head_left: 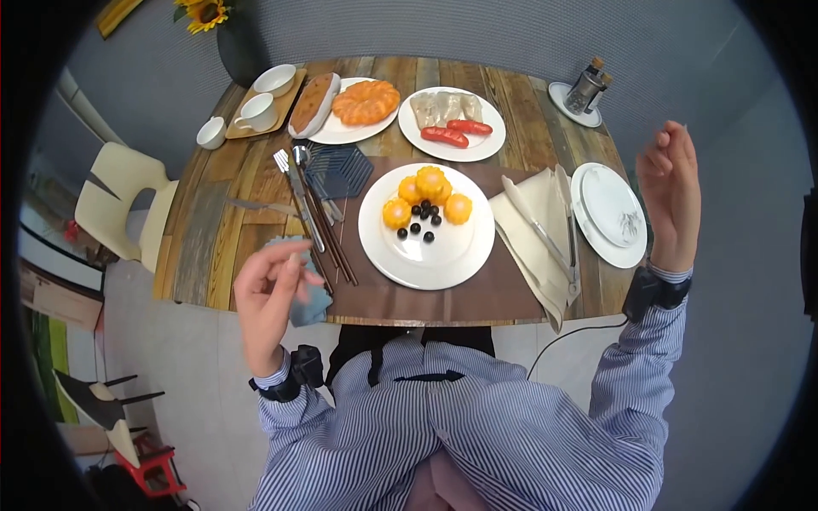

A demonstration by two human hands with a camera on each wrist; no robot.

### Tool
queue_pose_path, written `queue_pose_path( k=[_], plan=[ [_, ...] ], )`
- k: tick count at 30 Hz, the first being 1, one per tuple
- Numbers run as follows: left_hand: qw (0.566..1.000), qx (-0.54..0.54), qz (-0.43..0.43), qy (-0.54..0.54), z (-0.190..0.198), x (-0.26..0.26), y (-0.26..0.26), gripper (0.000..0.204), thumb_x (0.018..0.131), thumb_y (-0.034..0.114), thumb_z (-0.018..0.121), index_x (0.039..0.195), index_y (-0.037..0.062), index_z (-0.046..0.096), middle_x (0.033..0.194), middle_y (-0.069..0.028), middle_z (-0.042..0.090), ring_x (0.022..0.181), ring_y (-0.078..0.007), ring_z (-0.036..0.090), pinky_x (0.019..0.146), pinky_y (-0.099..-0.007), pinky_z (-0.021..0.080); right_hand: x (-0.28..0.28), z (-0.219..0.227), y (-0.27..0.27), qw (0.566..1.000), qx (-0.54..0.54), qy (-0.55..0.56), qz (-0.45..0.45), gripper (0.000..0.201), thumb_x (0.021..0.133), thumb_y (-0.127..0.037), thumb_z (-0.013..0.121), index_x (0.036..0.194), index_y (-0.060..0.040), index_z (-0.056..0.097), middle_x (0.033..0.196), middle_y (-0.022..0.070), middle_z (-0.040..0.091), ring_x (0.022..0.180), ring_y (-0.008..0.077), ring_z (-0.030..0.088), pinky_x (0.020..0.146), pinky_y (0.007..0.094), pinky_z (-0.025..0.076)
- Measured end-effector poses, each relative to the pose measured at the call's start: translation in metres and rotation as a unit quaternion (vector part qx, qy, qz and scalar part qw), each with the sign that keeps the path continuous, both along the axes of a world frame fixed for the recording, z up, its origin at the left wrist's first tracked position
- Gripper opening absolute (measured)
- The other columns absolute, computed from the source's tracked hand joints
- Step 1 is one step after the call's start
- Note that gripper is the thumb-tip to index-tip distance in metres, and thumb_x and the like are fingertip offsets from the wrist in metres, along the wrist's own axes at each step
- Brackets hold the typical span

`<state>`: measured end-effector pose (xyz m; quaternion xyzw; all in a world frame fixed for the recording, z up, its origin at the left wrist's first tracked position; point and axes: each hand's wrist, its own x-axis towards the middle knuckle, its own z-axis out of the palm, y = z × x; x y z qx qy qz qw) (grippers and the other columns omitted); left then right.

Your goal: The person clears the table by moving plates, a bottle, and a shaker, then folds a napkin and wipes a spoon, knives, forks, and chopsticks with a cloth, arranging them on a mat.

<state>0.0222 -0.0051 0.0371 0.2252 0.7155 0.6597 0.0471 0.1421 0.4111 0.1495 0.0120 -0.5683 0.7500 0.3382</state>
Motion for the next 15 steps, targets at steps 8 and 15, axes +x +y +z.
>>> queue_pose_path(
  k=[8, 15],
  plan=[
    [0.996, 0.093, 0.013, 0.001, -0.005, 0.005, 0.002, 0.043, 0.093, 0.005, 0.054, 0.132, -0.0023, 0.038, 0.108, -0.0178, 0.063, 0.093, -0.0181, 0.063, 0.084, -0.0292, 0.049, 0.032, -0.041, -0.036, 0.983, -0.144, -0.003, 0.112, 0.046, 0.102, -0.029, 0.037, 0.135, 0.0025, 0.039, 0.069, -0.0014, 0.052, 0.058, 0.0032, 0.040, 0.052, 0.0173, 0.035],
    [0.993, 0.114, 0.030, 0.004, -0.001, 0.012, -0.005, 0.042, 0.093, 0.006, 0.053, 0.131, -0.0023, 0.039, 0.107, -0.0171, 0.062, 0.091, -0.0186, 0.063, 0.083, -0.0292, 0.050, 0.059, -0.104, -0.038, 0.930, -0.351, 0.036, 0.102, 0.042, 0.101, -0.023, 0.037, 0.135, 0.0008, 0.040, 0.072, 0.0014, 0.054, 0.062, 0.0093, 0.049, 0.062, 0.0257, 0.042]
  ],
)
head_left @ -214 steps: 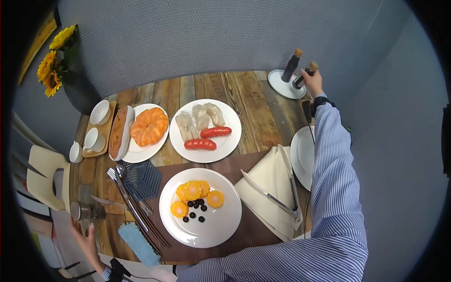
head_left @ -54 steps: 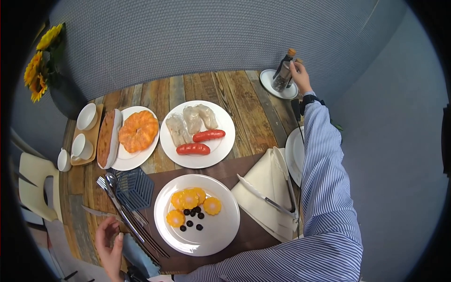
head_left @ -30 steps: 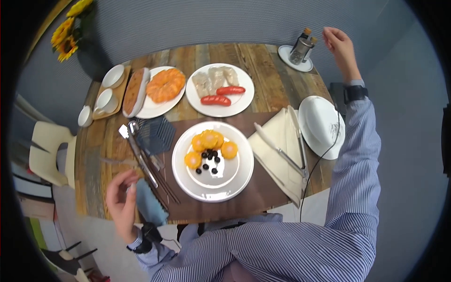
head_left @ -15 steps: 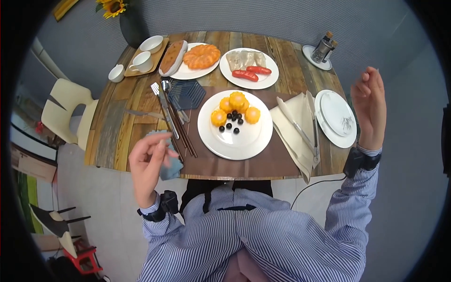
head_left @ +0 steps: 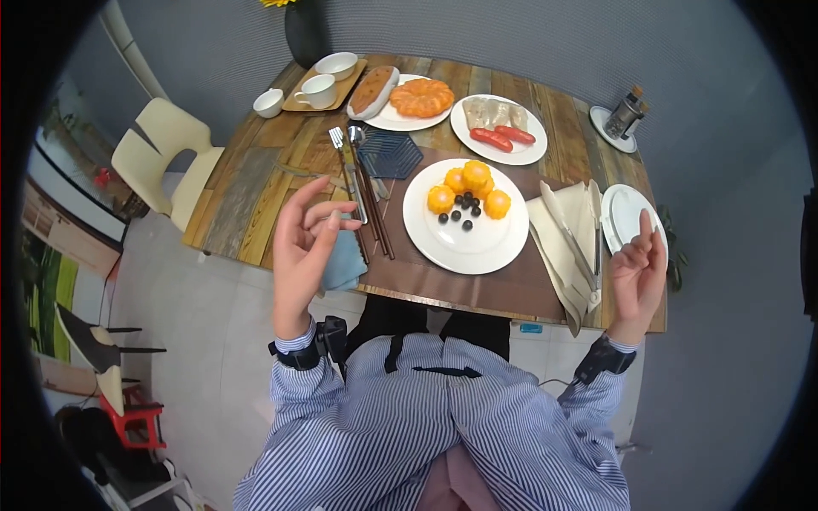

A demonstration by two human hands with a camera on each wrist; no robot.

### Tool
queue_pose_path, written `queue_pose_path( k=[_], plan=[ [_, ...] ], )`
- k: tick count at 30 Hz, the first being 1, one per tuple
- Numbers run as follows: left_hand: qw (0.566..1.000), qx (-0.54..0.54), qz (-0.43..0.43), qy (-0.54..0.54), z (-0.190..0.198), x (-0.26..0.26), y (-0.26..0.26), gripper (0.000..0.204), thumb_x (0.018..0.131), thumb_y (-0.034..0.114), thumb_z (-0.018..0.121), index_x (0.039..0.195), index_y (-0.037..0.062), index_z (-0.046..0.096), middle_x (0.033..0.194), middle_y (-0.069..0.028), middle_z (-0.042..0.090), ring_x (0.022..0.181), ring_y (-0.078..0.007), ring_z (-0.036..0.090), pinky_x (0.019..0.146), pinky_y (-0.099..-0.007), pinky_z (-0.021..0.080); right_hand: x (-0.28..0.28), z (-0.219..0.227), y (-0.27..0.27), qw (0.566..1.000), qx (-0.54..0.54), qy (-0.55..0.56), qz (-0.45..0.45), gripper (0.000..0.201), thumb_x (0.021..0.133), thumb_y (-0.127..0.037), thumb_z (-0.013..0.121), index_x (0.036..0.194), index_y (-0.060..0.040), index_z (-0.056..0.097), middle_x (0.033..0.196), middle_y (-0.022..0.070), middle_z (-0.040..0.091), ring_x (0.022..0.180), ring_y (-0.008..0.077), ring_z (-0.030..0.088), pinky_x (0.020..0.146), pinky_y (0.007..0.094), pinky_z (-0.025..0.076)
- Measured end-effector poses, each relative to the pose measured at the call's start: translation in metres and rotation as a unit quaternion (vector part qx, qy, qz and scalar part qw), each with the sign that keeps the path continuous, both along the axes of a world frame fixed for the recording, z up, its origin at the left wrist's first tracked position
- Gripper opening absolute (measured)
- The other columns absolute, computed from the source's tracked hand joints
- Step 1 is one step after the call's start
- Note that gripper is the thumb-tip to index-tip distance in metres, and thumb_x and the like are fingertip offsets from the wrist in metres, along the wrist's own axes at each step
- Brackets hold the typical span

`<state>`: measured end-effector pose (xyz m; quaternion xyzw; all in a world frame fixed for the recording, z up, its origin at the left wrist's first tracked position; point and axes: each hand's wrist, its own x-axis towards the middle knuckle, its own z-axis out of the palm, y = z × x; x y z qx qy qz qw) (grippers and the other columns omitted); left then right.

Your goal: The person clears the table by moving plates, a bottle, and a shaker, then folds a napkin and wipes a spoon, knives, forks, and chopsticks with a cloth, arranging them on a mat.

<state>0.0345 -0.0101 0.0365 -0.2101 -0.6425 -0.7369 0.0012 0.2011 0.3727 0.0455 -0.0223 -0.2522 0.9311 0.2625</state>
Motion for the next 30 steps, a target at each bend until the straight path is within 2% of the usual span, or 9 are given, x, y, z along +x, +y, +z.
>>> queue_pose_path(
  k=[9, 12, 14, 15, 17, 18, 19, 21, 30],
  plan=[
    [0.999, -0.019, 0.025, 0.042, -0.011, -0.002, -0.015, 0.035, 0.093, 0.011, 0.054, 0.124, -0.0038, 0.047, 0.106, -0.0135, 0.062, 0.093, -0.0191, 0.062, 0.084, -0.0301, 0.048, 0.015, -0.042, 0.016, 0.999, -0.034, -0.003, 0.029, 0.033, 0.100, -0.019, 0.038, 0.125, -0.0004, 0.049, 0.076, 0.0009, 0.052, 0.062, 0.0081, 0.045, 0.059, 0.0230, 0.038],
    [0.991, -0.108, 0.050, 0.057, -0.018, -0.011, -0.024, 0.028, 0.093, 0.011, 0.055, 0.117, -0.0028, 0.053, 0.106, -0.0099, 0.061, 0.092, -0.0168, 0.061, 0.082, -0.0292, 0.048, 0.011, -0.049, 0.019, 0.998, -0.045, -0.008, 0.036, 0.027, 0.100, -0.018, 0.040, 0.115, -0.0006, 0.053, 0.076, 0.0009, 0.051, 0.063, 0.0086, 0.044, 0.058, 0.0226, 0.037],
    [0.959, -0.271, 0.079, 0.035, -0.019, -0.019, -0.027, 0.028, 0.088, 0.015, 0.061, 0.109, -0.0024, 0.059, 0.105, -0.0098, 0.060, 0.087, -0.0177, 0.061, 0.078, -0.0291, 0.048, 0.006, -0.053, 0.019, 0.998, -0.046, -0.010, 0.044, 0.024, 0.099, -0.017, 0.041, 0.110, -0.0009, 0.055, 0.076, 0.0010, 0.051, 0.063, 0.0089, 0.044, 0.058, 0.0228, 0.036],
    [0.959, -0.272, 0.080, 0.033, -0.021, -0.021, -0.028, 0.028, 0.088, 0.015, 0.061, 0.109, -0.0024, 0.059, 0.105, -0.0098, 0.060, 0.087, -0.0177, 0.061, 0.078, -0.0291, 0.048, 0.005, -0.054, 0.017, 0.998, -0.046, -0.031, 0.025, 0.022, 0.099, -0.017, 0.041, 0.107, -0.0013, 0.055, 0.075, 0.0009, 0.051, 0.063, 0.0092, 0.044, 0.059, 0.0229, 0.036],
    [0.896, -0.434, 0.053, 0.078, -0.031, -0.026, -0.029, 0.034, 0.084, 0.020, 0.064, 0.109, -0.0030, 0.059, 0.105, -0.0131, 0.059, 0.087, -0.0267, 0.060, 0.079, -0.0331, 0.047, -0.002, -0.058, 0.018, 0.998, -0.044, -0.053, 0.008, 0.020, 0.099, -0.016, 0.042, 0.104, -0.0018, 0.055, 0.075, 0.0008, 0.051, 0.064, 0.0095, 0.044, 0.059, 0.0231, 0.035],
    [0.861, -0.483, 0.032, 0.155, -0.044, -0.032, -0.035, 0.043, 0.081, 0.023, 0.066, 0.113, -0.0039, 0.057, 0.114, -0.0202, 0.056, 0.098, -0.0366, 0.056, 0.085, -0.0376, 0.046, -0.003, -0.062, 0.020, 0.997, -0.050, -0.058, 0.008, 0.019, 0.098, -0.016, 0.042, 0.103, -0.0021, 0.055, 0.074, 0.0007, 0.050, 0.064, 0.0095, 0.044, 0.060, 0.0233, 0.035],
    [0.861, -0.483, 0.032, 0.152, -0.056, -0.034, -0.034, 0.043, 0.081, 0.023, 0.066, 0.113, -0.0039, 0.057, 0.114, -0.0202, 0.056, 0.098, -0.0366, 0.056, 0.085, -0.0376, 0.046, -0.006, -0.065, 0.021, 0.996, -0.056, -0.063, 0.007, 0.019, 0.098, -0.016, 0.042, 0.103, -0.0024, 0.055, 0.074, 0.0006, 0.050, 0.064, 0.0094, 0.043, 0.060, 0.0236, 0.036],
    [0.819, -0.548, 0.016, 0.169, -0.071, -0.032, -0.034, 0.049, 0.080, 0.025, 0.066, 0.117, -0.0044, 0.054, 0.124, -0.0258, 0.050, 0.111, -0.0400, 0.050, 0.093, -0.0404, 0.043, -0.012, -0.066, 0.023, 0.996, -0.046, -0.070, 0.005, 0.018, 0.098, -0.016, 0.043, 0.102, -0.0027, 0.054, 0.074, 0.0005, 0.050, 0.064, 0.0094, 0.044, 0.061, 0.0236, 0.036],
    [0.822, -0.553, -0.007, 0.136, -0.079, -0.067, -0.051, 0.057, 0.079, 0.020, 0.065, 0.128, -0.0023, 0.047, 0.137, -0.0284, 0.038, 0.128, -0.0393, 0.038, 0.104, -0.0395, 0.034, -0.044, -0.063, 0.021, 0.993, 0.011, -0.116, -0.019, 0.015, 0.097, -0.016, 0.045, 0.100, -0.0040, 0.054, 0.075, 0.0002, 0.052, 0.066, 0.0090, 0.045, 0.061, 0.0232, 0.037]
  ],
)
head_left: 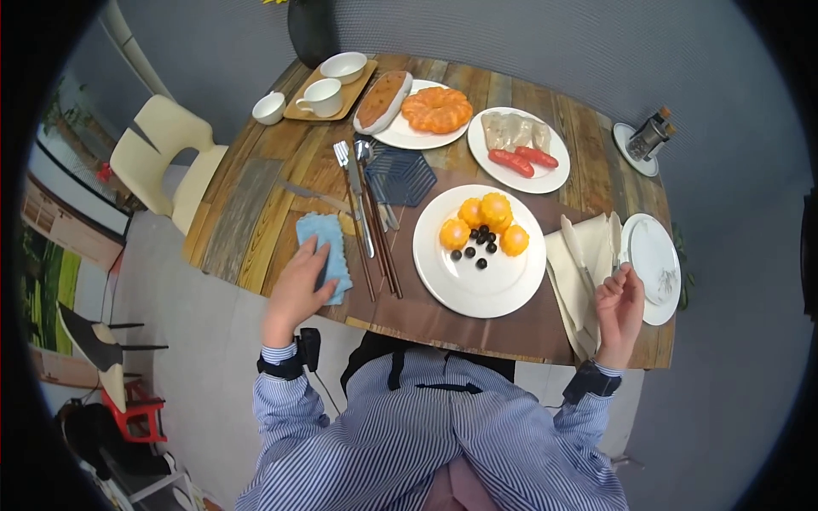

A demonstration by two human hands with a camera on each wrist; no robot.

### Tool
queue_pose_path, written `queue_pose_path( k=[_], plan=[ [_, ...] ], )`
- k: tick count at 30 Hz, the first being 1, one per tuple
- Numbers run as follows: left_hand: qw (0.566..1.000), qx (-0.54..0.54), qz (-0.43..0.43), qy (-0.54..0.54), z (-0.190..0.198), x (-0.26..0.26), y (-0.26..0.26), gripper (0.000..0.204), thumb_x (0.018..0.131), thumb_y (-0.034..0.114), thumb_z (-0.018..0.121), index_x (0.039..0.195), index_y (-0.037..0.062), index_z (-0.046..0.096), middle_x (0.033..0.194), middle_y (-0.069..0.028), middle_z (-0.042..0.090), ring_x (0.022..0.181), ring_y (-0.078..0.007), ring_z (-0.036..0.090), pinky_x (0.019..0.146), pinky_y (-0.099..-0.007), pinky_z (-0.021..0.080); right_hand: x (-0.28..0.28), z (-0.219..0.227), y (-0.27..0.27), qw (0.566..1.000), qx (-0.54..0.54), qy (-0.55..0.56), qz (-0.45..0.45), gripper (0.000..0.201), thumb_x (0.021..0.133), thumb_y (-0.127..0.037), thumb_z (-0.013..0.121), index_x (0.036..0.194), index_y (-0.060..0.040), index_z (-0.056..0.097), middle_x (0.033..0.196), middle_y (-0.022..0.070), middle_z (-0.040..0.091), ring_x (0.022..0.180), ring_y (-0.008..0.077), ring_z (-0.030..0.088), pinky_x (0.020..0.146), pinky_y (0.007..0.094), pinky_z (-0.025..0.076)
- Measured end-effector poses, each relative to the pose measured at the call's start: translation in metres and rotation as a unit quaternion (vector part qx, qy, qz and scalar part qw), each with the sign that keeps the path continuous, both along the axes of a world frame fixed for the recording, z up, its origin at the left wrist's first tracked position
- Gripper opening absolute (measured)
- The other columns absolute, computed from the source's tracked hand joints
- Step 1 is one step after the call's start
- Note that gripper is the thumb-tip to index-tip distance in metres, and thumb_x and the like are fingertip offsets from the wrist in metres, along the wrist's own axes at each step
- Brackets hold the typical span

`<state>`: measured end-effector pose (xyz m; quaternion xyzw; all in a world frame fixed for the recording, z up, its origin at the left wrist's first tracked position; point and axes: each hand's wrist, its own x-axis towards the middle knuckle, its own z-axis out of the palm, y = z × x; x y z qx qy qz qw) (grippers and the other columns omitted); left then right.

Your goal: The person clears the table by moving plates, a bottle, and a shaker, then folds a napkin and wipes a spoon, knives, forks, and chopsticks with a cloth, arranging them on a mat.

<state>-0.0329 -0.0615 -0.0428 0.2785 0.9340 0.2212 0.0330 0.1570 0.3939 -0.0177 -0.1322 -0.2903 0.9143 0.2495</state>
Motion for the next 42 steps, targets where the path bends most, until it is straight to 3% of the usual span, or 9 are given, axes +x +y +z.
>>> queue_pose_path(
  k=[6, 9, 14, 21, 31, 35, 39, 41, 42],
  plan=[
    [0.999, -0.036, -0.013, 0.017, 0.021, -0.024, 0.007, 0.054, 0.080, 0.019, 0.065, 0.126, -0.0026, 0.048, 0.136, -0.0276, 0.041, 0.127, -0.0396, 0.039, 0.104, -0.0400, 0.035, -0.009, 0.003, -0.001, 0.998, 0.056, -0.040, -0.014, 0.016, 0.096, -0.017, 0.046, 0.098, -0.0043, 0.055, 0.075, 0.0002, 0.055, 0.065, 0.0086, 0.048, 0.061, 0.0220, 0.040],
    [0.999, 0.036, -0.038, 0.015, 0.038, -0.032, 0.027, 0.051, 0.081, 0.019, 0.064, 0.125, -0.0026, 0.049, 0.134, -0.0273, 0.043, 0.125, -0.0393, 0.041, 0.103, -0.0402, 0.036, -0.010, 0.003, -0.002, 0.992, 0.090, -0.078, -0.052, 0.017, 0.096, -0.018, 0.047, 0.096, -0.0042, 0.056, 0.075, 0.0000, 0.056, 0.065, 0.0081, 0.050, 0.060, 0.0212, 0.040],
    [0.991, -0.017, -0.131, -0.021, 0.053, -0.047, 0.063, 0.053, 0.084, 0.020, 0.062, 0.129, -0.0034, 0.044, 0.136, -0.0242, 0.043, 0.127, -0.0375, 0.040, 0.105, -0.0396, 0.035, -0.003, 0.001, 0.003, 0.986, 0.126, -0.099, -0.048, 0.014, 0.096, -0.018, 0.049, 0.096, -0.0049, 0.055, 0.077, -0.0003, 0.054, 0.066, 0.0074, 0.048, 0.059, 0.0204, 0.039],
    [0.964, -0.105, -0.228, 0.086, 0.003, -0.089, 0.099, 0.050, 0.088, 0.023, 0.055, 0.125, -0.0094, 0.045, 0.132, -0.0280, 0.044, 0.126, -0.0375, 0.041, 0.106, -0.0421, 0.033, 0.006, -0.006, 0.012, 0.986, 0.116, -0.102, -0.064, 0.014, 0.095, -0.018, 0.050, 0.095, -0.0049, 0.055, 0.076, -0.0007, 0.053, 0.066, 0.0072, 0.047, 0.059, 0.0204, 0.039],
    [0.957, -0.126, -0.261, 0.010, 0.012, -0.083, 0.110, 0.053, 0.089, 0.022, 0.053, 0.131, -0.0065, 0.039, 0.137, -0.0277, 0.039, 0.130, -0.0370, 0.036, 0.109, -0.0441, 0.028, 0.004, 0.003, 0.016, 0.982, 0.123, -0.125, -0.077, 0.017, 0.095, -0.021, 0.050, 0.096, -0.0051, 0.056, 0.077, -0.0016, 0.055, 0.066, 0.0069, 0.049, 0.058, 0.0194, 0.042],
    [0.972, -0.047, -0.229, 0.021, 0.036, -0.073, 0.103, 0.058, 0.086, 0.018, 0.060, 0.133, -0.0071, 0.037, 0.139, -0.0264, 0.039, 0.130, -0.0371, 0.037, 0.109, -0.0395, 0.029, -0.008, 0.009, 0.032, 0.982, 0.151, -0.110, -0.030, 0.022, 0.098, -0.019, 0.044, 0.097, -0.0006, 0.056, 0.079, 0.0030, 0.059, 0.067, 0.0091, 0.053, 0.060, 0.0205, 0.044],
    [0.981, 0.105, -0.159, -0.037, 0.050, -0.051, 0.102, 0.055, 0.087, 0.014, 0.059, 0.136, -0.0029, 0.039, 0.143, -0.0236, 0.036, 0.134, -0.0319, 0.035, 0.110, -0.0351, 0.027, -0.039, 0.043, 0.028, 0.978, 0.155, -0.119, 0.071, 0.029, 0.099, -0.018, 0.038, 0.111, 0.0042, 0.054, 0.098, 0.0116, 0.063, 0.086, 0.0150, 0.062, 0.071, 0.0235, 0.052],
    [0.905, 0.391, -0.065, -0.156, 0.047, -0.041, 0.107, 0.050, 0.092, 0.014, 0.055, 0.136, -0.0026, 0.039, 0.144, -0.0178, 0.037, 0.134, -0.0265, 0.036, 0.110, -0.0351, 0.027, -0.059, 0.057, 0.032, 0.969, 0.167, -0.164, 0.080, 0.033, 0.100, -0.018, 0.036, 0.116, 0.0066, 0.052, 0.105, 0.0151, 0.063, 0.093, 0.0176, 0.063, 0.077, 0.0253, 0.054],
    [0.887, 0.420, -0.054, -0.185, 0.048, -0.039, 0.106, 0.046, 0.095, 0.013, 0.051, 0.137, -0.0024, 0.038, 0.142, -0.0143, 0.039, 0.131, -0.0228, 0.038, 0.109, -0.0340, 0.029, -0.069, 0.057, 0.040, 0.966, 0.174, -0.159, 0.110, 0.034, 0.100, -0.017, 0.035, 0.119, 0.0085, 0.048, 0.110, 0.0182, 0.061, 0.098, 0.0197, 0.062, 0.083, 0.0271, 0.054]
  ],
)
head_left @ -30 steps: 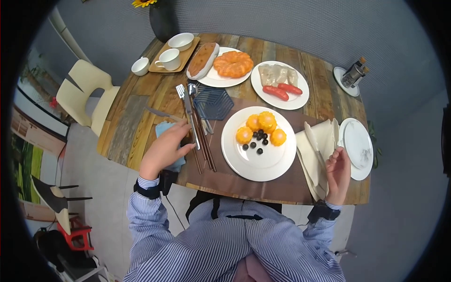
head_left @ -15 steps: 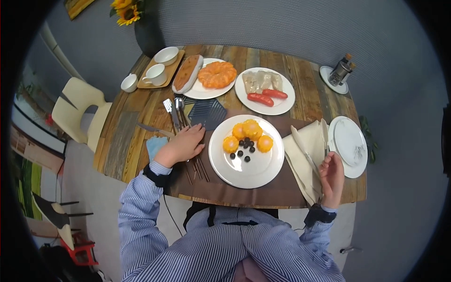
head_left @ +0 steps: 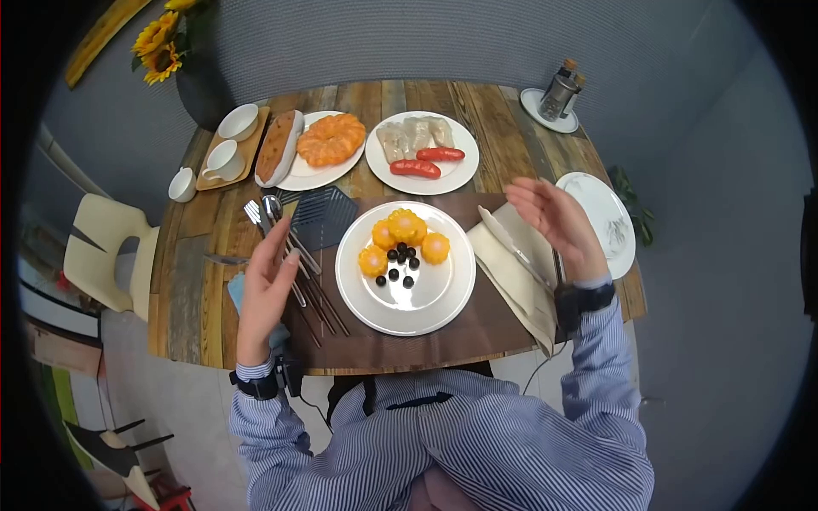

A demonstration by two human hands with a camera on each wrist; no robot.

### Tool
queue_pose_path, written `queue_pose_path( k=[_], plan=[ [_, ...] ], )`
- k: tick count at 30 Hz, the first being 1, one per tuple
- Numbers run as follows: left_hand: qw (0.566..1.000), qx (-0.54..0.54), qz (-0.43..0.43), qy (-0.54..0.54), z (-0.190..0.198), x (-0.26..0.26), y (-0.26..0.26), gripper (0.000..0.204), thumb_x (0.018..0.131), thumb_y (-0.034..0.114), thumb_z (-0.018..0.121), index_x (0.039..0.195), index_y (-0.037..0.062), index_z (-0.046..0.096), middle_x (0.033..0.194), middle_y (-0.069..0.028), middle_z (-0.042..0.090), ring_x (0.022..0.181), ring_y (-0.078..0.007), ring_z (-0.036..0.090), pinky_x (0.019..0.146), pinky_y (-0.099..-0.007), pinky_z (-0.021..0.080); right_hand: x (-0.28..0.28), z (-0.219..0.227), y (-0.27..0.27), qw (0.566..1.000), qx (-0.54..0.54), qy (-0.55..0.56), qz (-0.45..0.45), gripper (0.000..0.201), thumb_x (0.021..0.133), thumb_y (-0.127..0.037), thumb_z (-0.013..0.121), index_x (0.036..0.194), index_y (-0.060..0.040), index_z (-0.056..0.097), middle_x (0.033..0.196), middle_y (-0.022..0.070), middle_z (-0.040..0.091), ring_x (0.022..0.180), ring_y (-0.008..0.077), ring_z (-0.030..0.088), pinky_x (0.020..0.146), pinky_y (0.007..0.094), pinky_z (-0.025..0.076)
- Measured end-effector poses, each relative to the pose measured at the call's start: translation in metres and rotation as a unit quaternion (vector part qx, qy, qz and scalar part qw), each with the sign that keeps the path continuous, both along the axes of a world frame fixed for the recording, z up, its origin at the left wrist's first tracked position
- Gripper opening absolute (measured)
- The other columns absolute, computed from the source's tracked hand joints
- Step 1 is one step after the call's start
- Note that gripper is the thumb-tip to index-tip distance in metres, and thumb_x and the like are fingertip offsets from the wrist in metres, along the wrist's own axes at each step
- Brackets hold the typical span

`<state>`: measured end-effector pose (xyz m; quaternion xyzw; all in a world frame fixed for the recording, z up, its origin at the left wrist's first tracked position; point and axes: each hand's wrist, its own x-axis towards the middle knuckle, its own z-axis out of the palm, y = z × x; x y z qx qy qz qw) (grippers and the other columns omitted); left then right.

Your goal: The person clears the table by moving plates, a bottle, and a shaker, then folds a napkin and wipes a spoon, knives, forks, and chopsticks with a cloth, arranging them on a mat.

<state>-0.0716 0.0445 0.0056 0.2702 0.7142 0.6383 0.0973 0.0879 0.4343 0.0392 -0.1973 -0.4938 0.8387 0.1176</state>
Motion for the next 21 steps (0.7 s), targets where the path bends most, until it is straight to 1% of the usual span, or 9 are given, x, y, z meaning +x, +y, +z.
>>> queue_pose_path(
  k=[1, 4, 7, 9, 11, 13, 17, 19, 21],
  plan=[
    [1.000, 0.000, -0.001, -0.001, 0.003, -0.001, -0.001, 0.046, 0.095, 0.013, 0.051, 0.137, -0.0024, 0.038, 0.142, -0.0143, 0.039, 0.131, -0.0228, 0.038, 0.109, -0.0340, 0.029, -0.010, -0.001, 0.008, 0.999, 0.003, 0.000, 0.032, 0.036, 0.100, -0.015, 0.034, 0.123, 0.0104, 0.045, 0.116, 0.0212, 0.058, 0.103, 0.0218, 0.062, 0.089, 0.0288, 0.053],
    [0.978, 0.124, -0.045, -0.162, 0.012, -0.011, 0.000, 0.042, 0.096, 0.013, 0.048, 0.134, -0.0048, 0.040, 0.136, -0.0169, 0.046, 0.128, -0.0231, 0.043, 0.108, -0.0333, 0.033, -0.038, -0.006, 0.034, 0.997, 0.017, -0.044, 0.061, 0.039, 0.099, -0.016, 0.037, 0.124, 0.0122, 0.041, 0.126, 0.0238, 0.050, 0.109, 0.0246, 0.057, 0.093, 0.0292, 0.050],
    [0.960, 0.128, -0.089, -0.234, 0.030, -0.028, 0.014, 0.044, 0.097, 0.018, 0.046, 0.133, -0.0070, 0.040, 0.137, -0.0206, 0.044, 0.127, -0.0267, 0.044, 0.108, -0.0355, 0.035, -0.066, -0.015, 0.050, 0.992, 0.025, -0.107, 0.065, 0.037, 0.097, -0.014, 0.040, 0.123, 0.0123, 0.041, 0.125, 0.0240, 0.048, 0.111, 0.0273, 0.055, 0.093, 0.0305, 0.050],
    [0.953, 0.124, -0.104, -0.255, 0.032, -0.047, 0.030, 0.043, 0.097, 0.017, 0.046, 0.131, -0.0086, 0.041, 0.134, -0.0224, 0.046, 0.124, -0.0265, 0.048, 0.105, -0.0355, 0.039, -0.085, -0.026, 0.057, 0.989, 0.038, -0.129, 0.057, 0.035, 0.096, -0.014, 0.044, 0.121, 0.0102, 0.043, 0.122, 0.0229, 0.049, 0.109, 0.0282, 0.056, 0.093, 0.0331, 0.051],
    [0.922, 0.104, -0.160, -0.336, 0.027, -0.068, 0.049, 0.039, 0.094, 0.011, 0.048, 0.127, -0.0086, 0.043, 0.131, -0.0220, 0.047, 0.123, -0.0271, 0.047, 0.103, -0.0355, 0.041, -0.101, -0.036, 0.058, 0.986, 0.051, -0.149, 0.048, 0.033, 0.094, -0.013, 0.048, 0.119, 0.0082, 0.045, 0.118, 0.0217, 0.050, 0.106, 0.0290, 0.056, 0.092, 0.0358, 0.051],
    [0.923, 0.075, -0.153, -0.345, 0.017, -0.088, 0.070, 0.037, 0.094, 0.011, 0.048, 0.125, -0.0095, 0.044, 0.128, -0.0225, 0.049, 0.121, -0.0272, 0.049, 0.103, -0.0357, 0.041, -0.116, -0.043, 0.058, 0.970, 0.115, -0.211, 0.023, 0.037, 0.092, -0.015, 0.053, 0.121, 0.0051, 0.043, 0.117, 0.0200, 0.048, 0.105, 0.0282, 0.054, 0.092, 0.0374, 0.050],
    [0.919, -0.004, -0.126, -0.374, -0.006, -0.118, 0.110, 0.037, 0.092, 0.011, 0.050, 0.122, -0.0096, 0.043, 0.126, -0.0231, 0.046, 0.121, -0.0284, 0.048, 0.104, -0.0365, 0.041, -0.135, -0.058, 0.062, 0.965, 0.148, -0.218, -0.011, 0.036, 0.092, -0.016, 0.051, 0.121, 0.0033, 0.042, 0.115, 0.0191, 0.052, 0.105, 0.0282, 0.056, 0.094, 0.0405, 0.048],
    [0.913, -0.014, -0.135, -0.384, -0.011, -0.127, 0.126, 0.041, 0.092, 0.010, 0.050, 0.126, -0.0090, 0.037, 0.127, -0.0230, 0.043, 0.122, -0.0288, 0.045, 0.105, -0.0364, 0.040, -0.143, -0.070, 0.070, 0.973, 0.123, -0.192, 0.042, 0.027, 0.089, -0.013, 0.053, 0.111, 0.0015, 0.047, 0.109, 0.0157, 0.054, 0.097, 0.0257, 0.058, 0.089, 0.0386, 0.050],
    [0.911, -0.029, -0.108, -0.398, -0.018, -0.134, 0.140, 0.041, 0.091, 0.009, 0.050, 0.125, -0.0095, 0.035, 0.126, -0.0232, 0.043, 0.120, -0.0293, 0.046, 0.106, -0.0372, 0.039, -0.150, -0.077, 0.073, 0.972, 0.125, -0.197, 0.037, 0.024, 0.087, -0.011, 0.053, 0.108, 0.0008, 0.049, 0.105, 0.0139, 0.055, 0.093, 0.0246, 0.059, 0.086, 0.0378, 0.052]
  ],
)
